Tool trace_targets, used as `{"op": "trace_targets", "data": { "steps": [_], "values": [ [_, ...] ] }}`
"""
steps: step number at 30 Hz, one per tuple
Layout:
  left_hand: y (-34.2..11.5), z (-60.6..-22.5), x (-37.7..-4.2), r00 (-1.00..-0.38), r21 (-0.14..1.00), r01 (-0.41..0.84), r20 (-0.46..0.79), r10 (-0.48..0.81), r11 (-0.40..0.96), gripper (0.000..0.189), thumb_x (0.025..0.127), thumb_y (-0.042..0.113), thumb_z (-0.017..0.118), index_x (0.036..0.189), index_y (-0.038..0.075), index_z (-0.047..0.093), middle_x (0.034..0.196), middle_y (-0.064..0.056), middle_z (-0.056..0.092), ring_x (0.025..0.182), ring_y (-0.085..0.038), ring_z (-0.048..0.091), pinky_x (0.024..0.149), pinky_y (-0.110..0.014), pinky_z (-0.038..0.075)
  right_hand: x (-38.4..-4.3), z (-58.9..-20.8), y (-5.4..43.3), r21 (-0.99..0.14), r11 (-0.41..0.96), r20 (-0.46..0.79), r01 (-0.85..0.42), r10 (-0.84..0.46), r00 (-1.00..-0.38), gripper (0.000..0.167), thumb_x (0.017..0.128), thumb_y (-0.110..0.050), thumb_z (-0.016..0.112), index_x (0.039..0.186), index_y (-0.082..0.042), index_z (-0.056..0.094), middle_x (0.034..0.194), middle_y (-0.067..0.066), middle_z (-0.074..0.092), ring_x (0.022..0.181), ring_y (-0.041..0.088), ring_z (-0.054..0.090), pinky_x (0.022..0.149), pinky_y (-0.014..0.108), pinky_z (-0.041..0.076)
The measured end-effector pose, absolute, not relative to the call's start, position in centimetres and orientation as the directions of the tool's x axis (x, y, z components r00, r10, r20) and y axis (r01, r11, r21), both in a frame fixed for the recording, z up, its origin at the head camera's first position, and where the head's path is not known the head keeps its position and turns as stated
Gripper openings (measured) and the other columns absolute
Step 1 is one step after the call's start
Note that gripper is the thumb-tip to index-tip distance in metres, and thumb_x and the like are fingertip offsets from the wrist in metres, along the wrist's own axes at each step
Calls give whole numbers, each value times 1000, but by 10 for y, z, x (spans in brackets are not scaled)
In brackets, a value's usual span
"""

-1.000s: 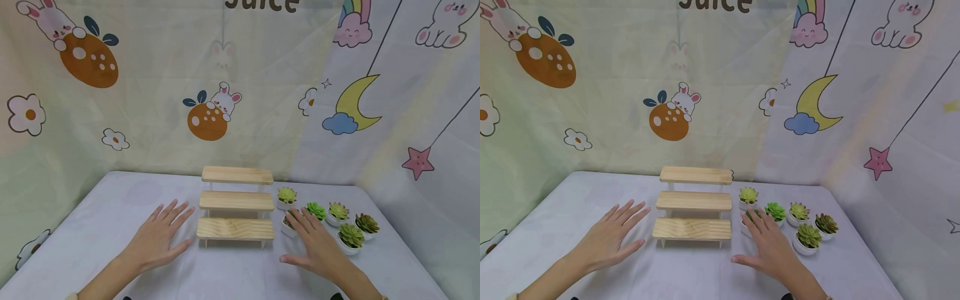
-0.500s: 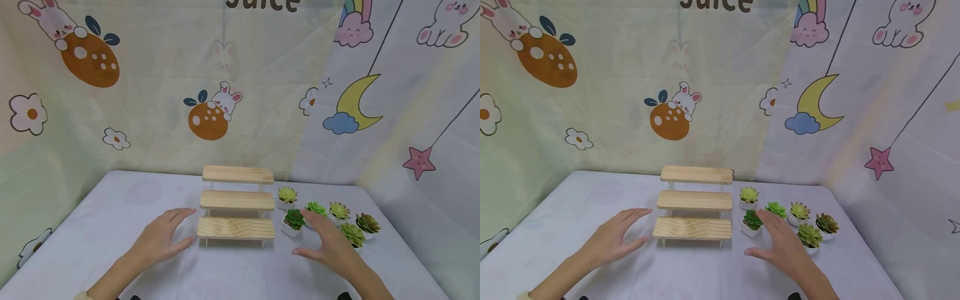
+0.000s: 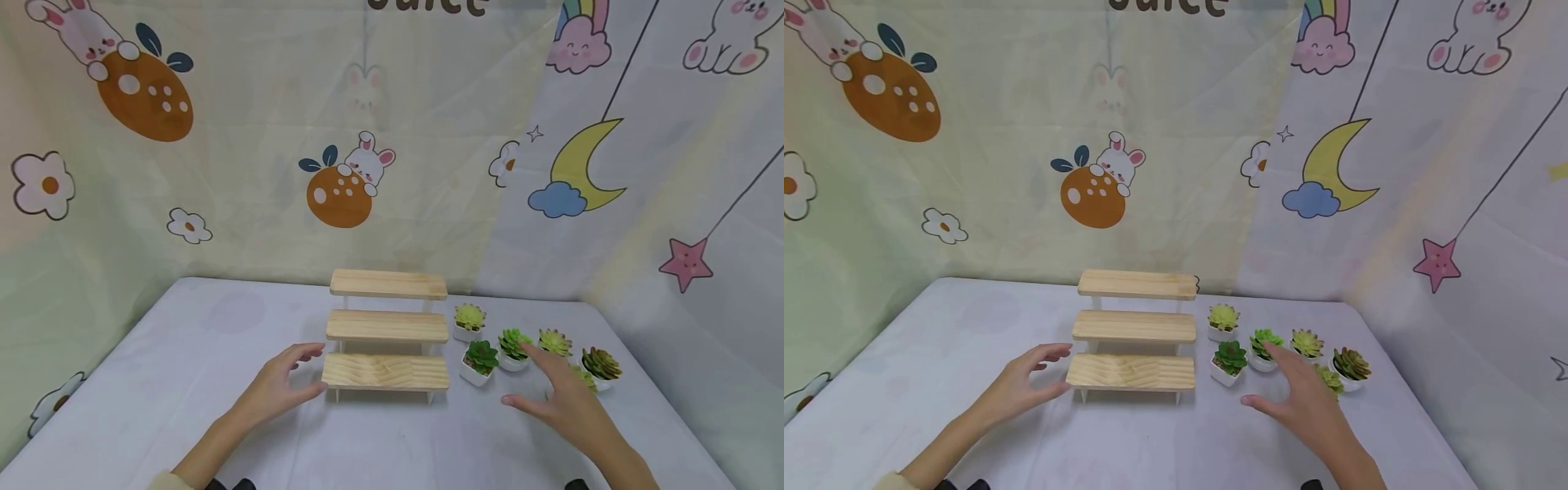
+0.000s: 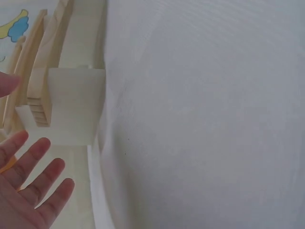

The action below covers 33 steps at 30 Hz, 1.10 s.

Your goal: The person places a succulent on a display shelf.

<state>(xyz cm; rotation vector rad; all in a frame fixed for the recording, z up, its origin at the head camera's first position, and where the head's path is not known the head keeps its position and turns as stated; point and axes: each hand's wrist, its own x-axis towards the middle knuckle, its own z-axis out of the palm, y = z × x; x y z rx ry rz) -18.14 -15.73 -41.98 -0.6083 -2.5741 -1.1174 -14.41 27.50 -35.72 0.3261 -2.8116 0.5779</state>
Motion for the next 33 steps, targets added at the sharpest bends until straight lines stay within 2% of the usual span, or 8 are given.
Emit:
{"op": "trace_targets", "data": {
  "steps": [8, 18, 22, 28, 33],
  "values": [
    [-154, -428, -188, -911, 725, 412, 337, 237, 552, 58, 73, 26, 78, 124, 10, 55, 112, -4, 64, 100, -26, 60, 81, -38, 51, -141, -360, 293, -423, 882, 278, -209, -93, -956, 88, 70, -47, 76, 140, -8, 40, 135, 25, 44, 121, 45, 39, 86, 65, 38],
    [-154, -429, -192, -941, 811, 321, 218, 258, 488, 60, 74, 25, 78, 126, 9, 53, 111, -5, 64, 106, -27, 59, 86, -39, 50, -143, -366, 318, -476, 878, 144, -48, 23, -989, 94, 75, -50, 71, 145, -4, 28, 140, 32, 32, 124, 52, 28, 86, 72, 29],
    [-154, -428, -193, -937, 834, 318, 206, 281, 450, 58, 75, 24, 77, 126, 8, 54, 112, -8, 63, 107, -30, 58, 87, -43, 50, -144, -370, 326, -503, 864, 109, -4, 59, -992, 94, 77, -50, 70, 145, -5, 26, 143, 31, 29, 126, 53, 24, 88, 72, 26],
    [-154, -425, -193, -935, 859, 308, 193, 297, 410, 56, 76, 24, 77, 124, 7, 54, 112, -10, 63, 107, -29, 58, 87, -43, 50, -145, -377, 338, -535, 844, 78, 43, 100, -992, 94, 79, -47, 69, 146, -3, 22, 144, 33, 24, 127, 54, 22, 89, 71, 26],
    [-153, -424, -193, -939, 871, 286, 172, 300, 398, 55, 76, 23, 77, 124, 8, 55, 111, -9, 64, 106, -27, 58, 86, -39, 50, -146, -386, 345, -578, 812, 61, 82, 143, -988, 96, 80, -45, 70, 145, 4, 18, 143, 34, 22, 125, 50, 26, 93, 65, 31]
  ]
}}
